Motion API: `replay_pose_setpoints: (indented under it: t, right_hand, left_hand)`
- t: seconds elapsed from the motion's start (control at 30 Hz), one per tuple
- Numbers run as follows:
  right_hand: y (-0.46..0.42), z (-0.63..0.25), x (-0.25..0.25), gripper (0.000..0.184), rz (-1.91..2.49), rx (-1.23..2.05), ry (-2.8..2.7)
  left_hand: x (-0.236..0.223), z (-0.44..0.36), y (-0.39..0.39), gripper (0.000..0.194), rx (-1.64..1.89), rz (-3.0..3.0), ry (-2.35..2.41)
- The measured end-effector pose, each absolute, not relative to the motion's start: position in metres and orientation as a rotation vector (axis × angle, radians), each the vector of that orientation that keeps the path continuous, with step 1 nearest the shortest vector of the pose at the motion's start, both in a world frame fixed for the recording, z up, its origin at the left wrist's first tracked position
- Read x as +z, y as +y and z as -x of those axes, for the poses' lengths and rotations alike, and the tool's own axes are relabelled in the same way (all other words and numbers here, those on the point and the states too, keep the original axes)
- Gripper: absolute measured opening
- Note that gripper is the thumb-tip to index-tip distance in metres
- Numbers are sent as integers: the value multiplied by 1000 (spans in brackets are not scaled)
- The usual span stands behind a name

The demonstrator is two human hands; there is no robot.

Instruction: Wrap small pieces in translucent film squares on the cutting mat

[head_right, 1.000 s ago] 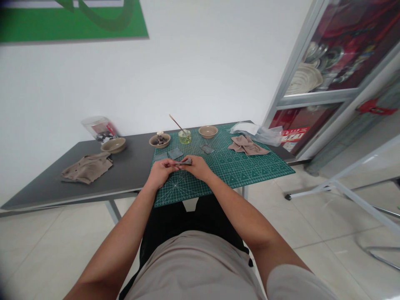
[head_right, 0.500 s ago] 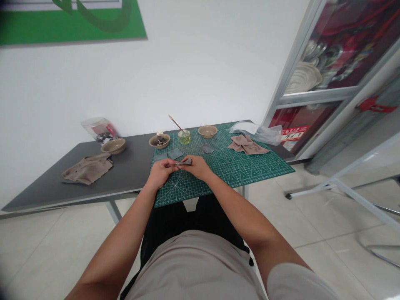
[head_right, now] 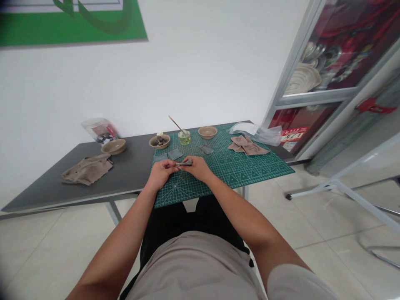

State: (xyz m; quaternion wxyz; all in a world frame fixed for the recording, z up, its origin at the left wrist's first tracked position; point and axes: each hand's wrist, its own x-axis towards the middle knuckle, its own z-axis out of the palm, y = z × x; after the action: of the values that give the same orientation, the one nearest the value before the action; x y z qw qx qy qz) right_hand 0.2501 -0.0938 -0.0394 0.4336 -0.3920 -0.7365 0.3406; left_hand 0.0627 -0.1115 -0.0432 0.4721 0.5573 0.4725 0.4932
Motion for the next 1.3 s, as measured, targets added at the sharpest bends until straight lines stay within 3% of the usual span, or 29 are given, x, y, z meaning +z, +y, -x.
replay_pose_setpoints:
  t: [1.0, 1.3]
  right_hand:
    - [-95, -250, -37, 15, 969, 847, -1858]
    - [-95, -249, -43, 13, 936, 773, -1804]
  left_hand:
    - [-45, -59, -110, 21, 1175, -1408, 1145]
    - [-40, -66, -114, 23, 1304, -1392, 1158]
